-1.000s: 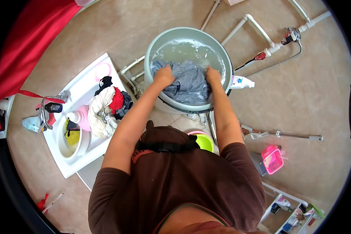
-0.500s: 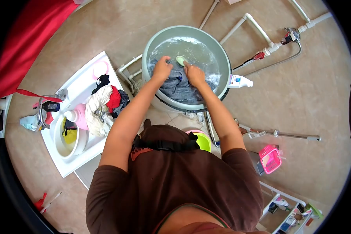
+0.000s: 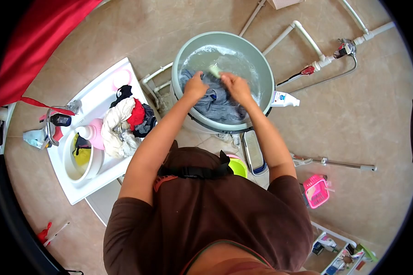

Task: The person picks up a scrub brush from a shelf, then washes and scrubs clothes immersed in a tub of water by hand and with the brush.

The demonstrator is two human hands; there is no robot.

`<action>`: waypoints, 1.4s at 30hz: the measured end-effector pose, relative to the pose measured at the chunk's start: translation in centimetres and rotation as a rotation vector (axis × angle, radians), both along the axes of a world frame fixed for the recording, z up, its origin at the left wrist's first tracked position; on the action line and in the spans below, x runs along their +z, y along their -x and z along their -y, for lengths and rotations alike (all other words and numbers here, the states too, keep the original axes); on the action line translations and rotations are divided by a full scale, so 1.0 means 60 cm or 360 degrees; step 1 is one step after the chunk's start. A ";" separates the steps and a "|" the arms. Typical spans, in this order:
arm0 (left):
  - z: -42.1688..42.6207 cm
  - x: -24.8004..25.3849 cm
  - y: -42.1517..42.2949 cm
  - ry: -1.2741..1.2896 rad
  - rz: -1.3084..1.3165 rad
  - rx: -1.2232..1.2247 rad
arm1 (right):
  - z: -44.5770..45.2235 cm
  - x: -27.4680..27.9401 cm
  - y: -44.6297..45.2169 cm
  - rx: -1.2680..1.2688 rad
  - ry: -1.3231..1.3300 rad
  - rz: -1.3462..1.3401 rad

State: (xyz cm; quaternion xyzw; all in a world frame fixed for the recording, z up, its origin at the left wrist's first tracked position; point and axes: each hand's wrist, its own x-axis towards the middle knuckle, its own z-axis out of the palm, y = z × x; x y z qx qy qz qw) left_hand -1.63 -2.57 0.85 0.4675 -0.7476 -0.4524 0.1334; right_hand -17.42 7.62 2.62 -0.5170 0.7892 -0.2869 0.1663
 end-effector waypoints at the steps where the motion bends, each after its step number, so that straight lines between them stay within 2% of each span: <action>1: 0.004 -0.010 0.003 -0.0156 -0.0150 0.0069 | -0.008 0.003 -0.022 0.0119 0.0053 -0.0016; 3: 0.010 -0.038 0.011 -0.0467 -0.0445 0.0199 | -0.006 0.004 -0.038 0.0096 -0.0171 -0.0263; 6: -0.005 -0.028 0.009 -0.0206 -0.0453 0.0161 | 0.034 -0.031 0.009 -0.0042 -0.0587 -0.0818; 8: -0.007 -0.018 0.003 -0.0108 -0.0400 0.0112 | 0.052 -0.069 0.069 -0.0195 -0.0622 -0.0873; 9: -0.003 -0.018 0.002 -0.0123 -0.0394 0.0142 | 0.055 -0.058 0.069 -0.0272 -0.0643 -0.0900; 12: 0.006 -0.030 0.011 -0.0251 -0.0440 0.0263 | 0.038 -0.010 0.053 -0.0343 -0.0406 -0.0626; 15: 0.019 -0.080 0.027 -0.0412 -0.0571 0.0468 | 0.024 0.044 -0.012 0.0014 -0.0109 -0.0159; 17: 0.025 -0.092 0.027 -0.0366 -0.0662 0.0613 | 0.021 0.043 -0.056 0.0135 -0.0207 -0.0214; 18: 0.017 -0.071 0.020 -0.0370 -0.0591 0.0594 | 0.024 0.009 -0.048 0.0145 -0.0257 -0.0397; 21: 0.009 -0.032 0.014 -0.0573 -0.0629 0.0499 | 0.057 -0.041 0.023 -0.0134 -0.0627 -0.0797; 23: 0.008 -0.044 0.015 -0.0396 -0.0601 0.0514 | 0.057 -0.076 0.070 -0.0211 -0.0585 -0.0810; 24: 0.011 -0.043 0.015 -0.0350 -0.0601 0.0540 | 0.062 -0.062 0.072 -0.0259 -0.0558 -0.0822; 26: 0.013 -0.047 0.018 -0.0332 -0.0648 0.0596 | 0.053 -0.040 0.069 -0.0318 -0.0340 -0.0552; 28: 0.009 -0.017 0.013 -0.0403 -0.0699 0.0617 | 0.038 0.019 0.038 -0.0269 -0.0128 -0.0205; 31: 0.022 -0.056 0.019 -0.0408 -0.0856 0.0750 | 0.006 0.057 -0.036 0.0040 -0.0062 -0.0164; 32: 0.031 -0.080 0.023 -0.0379 -0.0922 0.0806 | -0.003 0.053 -0.056 0.0093 -0.0199 -0.0427; 33: 0.025 -0.072 0.019 -0.0403 -0.0952 0.0793 | -0.002 0.033 -0.061 0.0056 -0.0375 -0.0586; 35: 0.013 -0.031 0.010 -0.0442 -0.1025 0.0755 | 0.012 -0.008 -0.020 -0.0124 -0.0470 -0.0824; 38: 0.008 -0.016 0.005 -0.0393 -0.1124 0.0670 | 0.022 -0.025 0.047 -0.0292 -0.0477 -0.0644; 42: 0.020 -0.029 0.016 -0.0248 -0.1196 0.0807 | 0.008 0.044 0.012 -0.0285 -0.0166 -0.0159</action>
